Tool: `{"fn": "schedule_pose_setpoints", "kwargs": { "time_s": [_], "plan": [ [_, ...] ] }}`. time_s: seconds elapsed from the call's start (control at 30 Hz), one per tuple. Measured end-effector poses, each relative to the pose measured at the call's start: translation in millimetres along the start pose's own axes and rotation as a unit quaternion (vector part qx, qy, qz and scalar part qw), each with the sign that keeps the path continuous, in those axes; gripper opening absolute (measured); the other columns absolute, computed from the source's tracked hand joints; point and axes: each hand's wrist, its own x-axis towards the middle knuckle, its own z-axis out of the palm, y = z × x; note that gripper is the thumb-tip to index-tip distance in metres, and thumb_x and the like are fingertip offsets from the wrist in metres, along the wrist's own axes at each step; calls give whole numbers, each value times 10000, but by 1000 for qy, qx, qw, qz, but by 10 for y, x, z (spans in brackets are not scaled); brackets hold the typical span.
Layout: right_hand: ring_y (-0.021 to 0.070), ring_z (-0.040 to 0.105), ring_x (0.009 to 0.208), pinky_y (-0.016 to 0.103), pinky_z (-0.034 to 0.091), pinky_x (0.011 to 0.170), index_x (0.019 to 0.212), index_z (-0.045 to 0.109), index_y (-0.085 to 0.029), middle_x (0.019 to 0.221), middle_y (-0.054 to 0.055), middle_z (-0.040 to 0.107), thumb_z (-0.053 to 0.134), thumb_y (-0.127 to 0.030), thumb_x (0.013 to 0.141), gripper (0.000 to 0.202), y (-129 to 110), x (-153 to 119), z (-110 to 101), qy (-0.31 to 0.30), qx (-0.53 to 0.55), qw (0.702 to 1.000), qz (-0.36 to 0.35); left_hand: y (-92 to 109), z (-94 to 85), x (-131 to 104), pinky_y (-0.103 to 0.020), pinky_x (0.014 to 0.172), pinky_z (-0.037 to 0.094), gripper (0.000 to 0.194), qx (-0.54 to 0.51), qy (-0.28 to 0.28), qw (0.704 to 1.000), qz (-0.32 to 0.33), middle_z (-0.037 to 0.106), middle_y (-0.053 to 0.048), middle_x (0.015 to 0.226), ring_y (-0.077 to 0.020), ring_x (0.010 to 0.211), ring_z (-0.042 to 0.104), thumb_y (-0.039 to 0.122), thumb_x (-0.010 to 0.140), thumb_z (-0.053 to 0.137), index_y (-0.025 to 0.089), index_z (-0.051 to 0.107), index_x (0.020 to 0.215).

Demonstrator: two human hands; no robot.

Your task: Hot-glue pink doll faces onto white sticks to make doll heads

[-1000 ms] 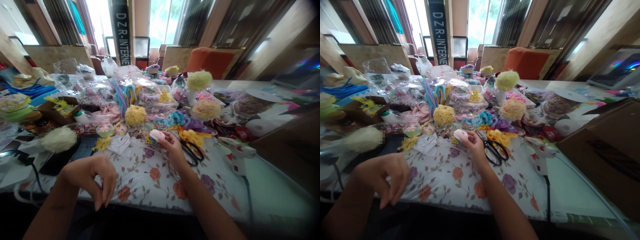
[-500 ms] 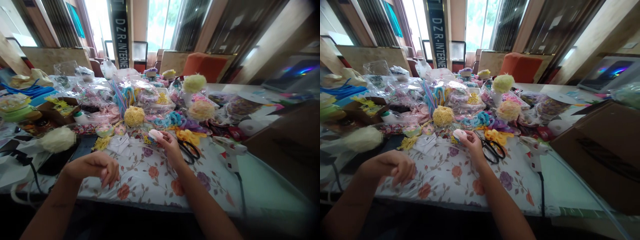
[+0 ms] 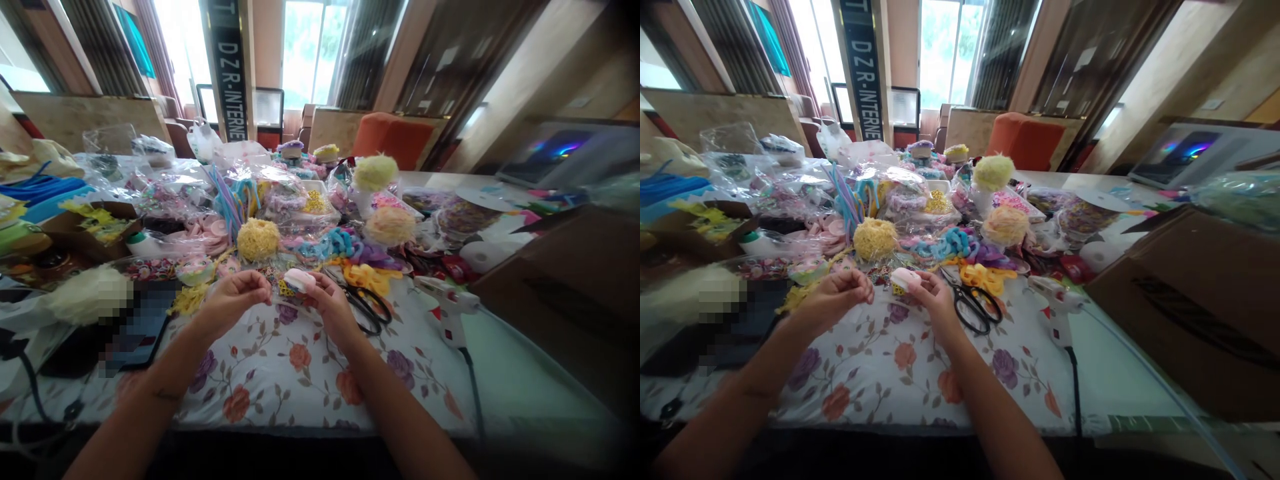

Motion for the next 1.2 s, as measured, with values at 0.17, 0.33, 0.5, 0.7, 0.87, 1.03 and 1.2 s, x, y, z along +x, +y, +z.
{"fn": "schedule_pose_setpoints", "kwargs": {
  "time_s": [0.17,0.33,0.5,0.7,0.87,1.03,1.2],
  "plan": [
    [150,625,699,240,464,586,971,671,-212,822,4,702,819,-313,607,406,3,-6,14,-26,11,999,-31,-161,82,135,-247,680,421,224,-81,50,995,-14,519,-1,695,-111,681,497,331,779,706,146,587,742],
    [203,652,864,317,512,759,1018,652,-253,933,17,710,846,-286,569,489,40,-30,50,-36,-19,997,-69,-302,79,133,-248,596,366,269,-113,70,991,19,441,32,623,-97,590,416,363,841,637,171,493,719],
    [213,650,872,335,525,755,1071,633,-266,988,32,694,855,-274,564,553,78,-40,43,-42,-62,992,-103,-310,124,74,-249,543,306,321,-31,101,991,77,376,58,579,-90,526,350,398,912,520,192,418,688],
    [194,641,869,304,533,730,1089,631,-275,962,17,686,851,-245,590,547,87,-25,20,-54,-51,989,-128,-287,113,17,-273,517,280,496,172,108,975,92,388,35,506,-100,489,347,506,904,460,186,409,528],
    [193,636,879,302,541,717,1091,626,-286,1013,17,672,850,-223,588,554,80,-24,14,-64,-54,988,-130,-276,60,21,-278,683,419,505,172,74,980,73,648,-70,791,-165,742,573,541,877,478,157,617,581],
    [190,626,857,310,545,695,1116,606,-280,1043,28,655,833,-216,605,562,71,-32,4,-61,-102,981,-154,-285,118,19,-235,663,462,196,142,149,976,75,634,-10,809,-129,723,577,364,820,646,188,647,906],
    [192,610,873,315,541,696,1138,590,-277,1076,41,634,812,-212,630,558,65,-61,18,-47,-171,963,-205,-311,173,7,-212,670,478,120,204,162,959,112,641,-6,857,-109,718,583,292,816,657,192,649,883]
  ]
}}
